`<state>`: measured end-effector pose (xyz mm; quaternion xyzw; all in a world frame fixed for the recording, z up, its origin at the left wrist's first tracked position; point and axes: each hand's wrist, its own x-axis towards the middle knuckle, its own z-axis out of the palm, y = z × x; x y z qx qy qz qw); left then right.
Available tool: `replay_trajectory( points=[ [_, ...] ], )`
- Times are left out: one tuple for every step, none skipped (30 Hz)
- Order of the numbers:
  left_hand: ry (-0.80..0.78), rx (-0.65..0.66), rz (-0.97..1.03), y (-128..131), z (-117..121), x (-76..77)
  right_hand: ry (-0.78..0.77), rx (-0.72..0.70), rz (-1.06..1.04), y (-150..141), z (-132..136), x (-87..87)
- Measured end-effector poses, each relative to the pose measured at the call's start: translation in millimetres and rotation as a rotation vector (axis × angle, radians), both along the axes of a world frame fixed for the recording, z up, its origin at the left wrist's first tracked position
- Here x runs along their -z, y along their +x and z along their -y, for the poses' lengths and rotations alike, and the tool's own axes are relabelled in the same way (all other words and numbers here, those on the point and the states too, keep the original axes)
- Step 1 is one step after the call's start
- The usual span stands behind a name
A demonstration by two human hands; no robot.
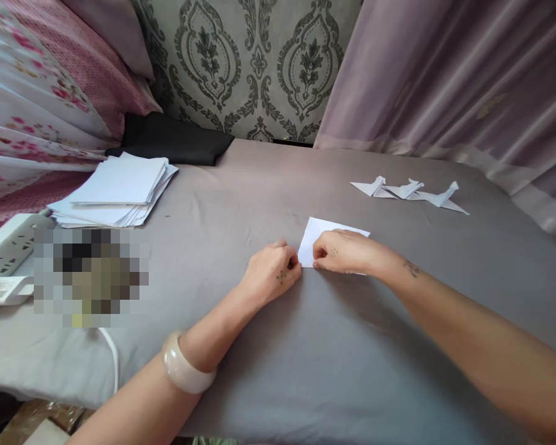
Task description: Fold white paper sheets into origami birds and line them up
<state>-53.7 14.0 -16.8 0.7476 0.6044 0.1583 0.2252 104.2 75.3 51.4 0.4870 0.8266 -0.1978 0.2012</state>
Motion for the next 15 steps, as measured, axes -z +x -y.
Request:
replay_trajectory(
  points=[
    [0.013,0.001,0.006,0,0,1.4,-0.012,-0.002,0.013,-1,-2,0.2],
    [0.041,0.012,0.017,0,-1,3.0,-0.025,-0.002,0.025,-2,-3,0.4],
    [0.08,0.038,0.029,0,0,4.4,-0.038,-0.002,0.038,-3,-5,0.6],
    [0.124,0.084,0.042,0,0,5.5,-0.051,-0.001,0.048,-4,-6,1.0],
    [0.167,0.144,0.048,1,1,6.2,-0.065,-0.002,0.055,-5,-8,1.5],
    [0.2,0.212,0.045,1,2,6.2,-0.08,-0.004,0.06,-6,-10,2.3],
    [0.221,0.275,0.031,1,3,5.6,-0.094,-0.006,0.06,-7,-11,3.2],
    [0.229,0.327,0.011,2,5,4.5,-0.107,-0.008,0.057,-7,-13,4.1],
    [0.228,0.365,-0.014,3,6,2.9,-0.12,-0.011,0.05,-6,-14,5.0],
    [0.221,0.391,-0.04,3,7,1.0,-0.132,-0.013,0.037,-5,-15,5.3],
    [0.21,0.409,-0.069,4,8,-0.8,-0.143,-0.014,0.023,-3,-16,5.0],
    [0.201,0.422,-0.097,5,9,-2.5,-0.152,-0.018,0.009,1,-17,3.6],
    [0.195,0.432,-0.125,5,9,-3.9,-0.155,-0.021,-0.019,6,-17,1.0],
    [0.192,0.44,-0.152,6,10,-4.9,-0.148,-0.017,-0.061,11,-16,-2.6],
    [0.192,0.443,-0.178,7,10,-5.5,-0.123,-0.009,-0.12,18,-14,-7.1]
  ],
)
